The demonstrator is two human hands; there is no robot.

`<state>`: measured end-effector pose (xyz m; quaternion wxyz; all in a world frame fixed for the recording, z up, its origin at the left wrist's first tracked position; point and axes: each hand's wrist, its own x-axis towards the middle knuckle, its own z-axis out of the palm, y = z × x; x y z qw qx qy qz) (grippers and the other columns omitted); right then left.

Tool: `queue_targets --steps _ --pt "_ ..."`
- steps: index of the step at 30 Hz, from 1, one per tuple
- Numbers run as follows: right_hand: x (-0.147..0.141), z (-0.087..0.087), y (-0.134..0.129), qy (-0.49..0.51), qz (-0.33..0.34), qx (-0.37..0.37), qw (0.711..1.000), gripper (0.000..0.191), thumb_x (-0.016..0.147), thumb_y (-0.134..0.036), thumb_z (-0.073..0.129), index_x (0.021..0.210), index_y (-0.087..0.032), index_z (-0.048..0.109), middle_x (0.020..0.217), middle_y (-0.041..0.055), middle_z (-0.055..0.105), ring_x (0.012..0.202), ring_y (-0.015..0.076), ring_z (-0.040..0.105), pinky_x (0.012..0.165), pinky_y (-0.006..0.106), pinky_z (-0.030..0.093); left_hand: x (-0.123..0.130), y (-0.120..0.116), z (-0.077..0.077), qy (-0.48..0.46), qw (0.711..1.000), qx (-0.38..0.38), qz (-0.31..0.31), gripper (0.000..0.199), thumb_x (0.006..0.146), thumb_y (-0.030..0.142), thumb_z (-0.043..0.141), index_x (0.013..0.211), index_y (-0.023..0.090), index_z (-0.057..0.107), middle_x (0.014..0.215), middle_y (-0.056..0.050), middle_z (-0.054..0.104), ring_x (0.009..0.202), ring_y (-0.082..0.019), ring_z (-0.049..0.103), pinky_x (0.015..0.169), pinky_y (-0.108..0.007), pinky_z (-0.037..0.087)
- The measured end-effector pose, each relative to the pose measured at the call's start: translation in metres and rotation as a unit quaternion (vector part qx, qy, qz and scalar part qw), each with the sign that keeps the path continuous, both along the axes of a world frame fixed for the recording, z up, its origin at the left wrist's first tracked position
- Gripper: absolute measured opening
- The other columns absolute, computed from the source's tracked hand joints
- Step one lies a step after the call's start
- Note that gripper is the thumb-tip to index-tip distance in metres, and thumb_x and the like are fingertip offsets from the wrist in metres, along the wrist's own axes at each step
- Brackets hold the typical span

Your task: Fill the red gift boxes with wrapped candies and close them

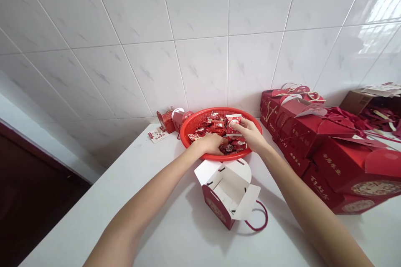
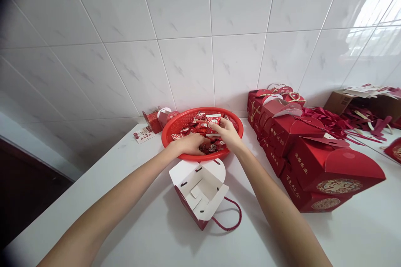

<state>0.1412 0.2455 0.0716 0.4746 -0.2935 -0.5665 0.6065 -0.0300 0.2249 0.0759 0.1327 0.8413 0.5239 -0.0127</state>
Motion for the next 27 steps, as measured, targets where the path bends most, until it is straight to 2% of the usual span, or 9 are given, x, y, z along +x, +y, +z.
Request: queue_targets --steps 4,8,11,15,22,27 --pt "-0.002 -0.002 0.003 0.005 -0.036 -0.015 0.999 0.034 0.067 -0.043 0.079 0.09 -0.021 0.067 0.094 0.0022 0.073 0.084 0.0193 0.07 0.063 0.026 0.057 0.003 -0.003 0.004 0.067 0.997 0.005 -0.03 0.02 0.076 0.022 0.063 0.093 0.02 0.073 0.089 -0.006 0.074 0.078 -0.024 0.066 0.06 -0.029 0.04" --pt "-0.002 -0.003 0.005 0.011 -0.045 -0.021 0.999 0.035 0.067 -0.044 0.079 0.09 -0.021 0.067 0.094 0.002 0.072 0.082 0.0199 0.071 0.063 0.027 0.058 0.003 -0.002 0.004 0.08 0.995 0.003 -0.052 0.034 0.08 0.028 0.061 0.111 0.025 0.074 0.099 -0.006 0.077 0.087 -0.025 0.069 0.071 -0.029 0.045" --pt "-0.002 -0.003 0.005 0.009 -0.047 -0.015 0.999 0.036 0.068 -0.044 0.079 0.092 -0.021 0.067 0.095 0.0024 0.073 0.081 0.0203 0.072 0.063 0.028 0.058 0.002 -0.001 0.003 0.085 0.995 -0.011 -0.05 0.042 0.083 0.035 0.058 0.123 0.028 0.07 0.107 -0.007 0.076 0.093 -0.028 0.069 0.076 -0.032 0.047" --pt "-0.002 -0.002 0.004 0.008 -0.047 -0.008 0.999 0.034 0.069 -0.043 0.078 0.092 -0.021 0.067 0.094 0.0027 0.073 0.077 0.0193 0.071 0.062 0.029 0.058 0.003 -0.003 0.004 0.102 0.994 -0.02 -0.035 0.049 0.082 0.031 0.059 0.13 0.029 0.066 0.111 -0.008 0.075 0.096 -0.029 0.069 0.075 -0.032 0.048" --pt "-0.003 -0.002 0.003 0.022 -0.048 -0.004 0.999 0.034 0.068 -0.043 0.079 0.089 -0.02 0.066 0.091 0.0027 0.073 0.078 0.0205 0.072 0.066 0.033 0.061 0.011 -0.002 0.008 0.15 0.987 -0.004 -0.056 0.036 0.08 0.022 0.061 0.115 0.023 0.071 0.095 -0.009 0.076 0.083 -0.027 0.069 0.069 -0.031 0.047" --pt "-0.003 -0.002 0.004 0.015 -0.051 -0.005 0.999 0.034 0.068 -0.042 0.077 0.093 -0.02 0.068 0.096 0.0042 0.074 0.084 0.0223 0.072 0.067 0.032 0.061 0.008 -0.001 0.004 0.118 0.992 -0.009 -0.043 0.024 0.076 0.019 0.063 0.097 0.02 0.074 0.088 -0.01 0.075 0.076 -0.027 0.068 0.062 -0.031 0.045"
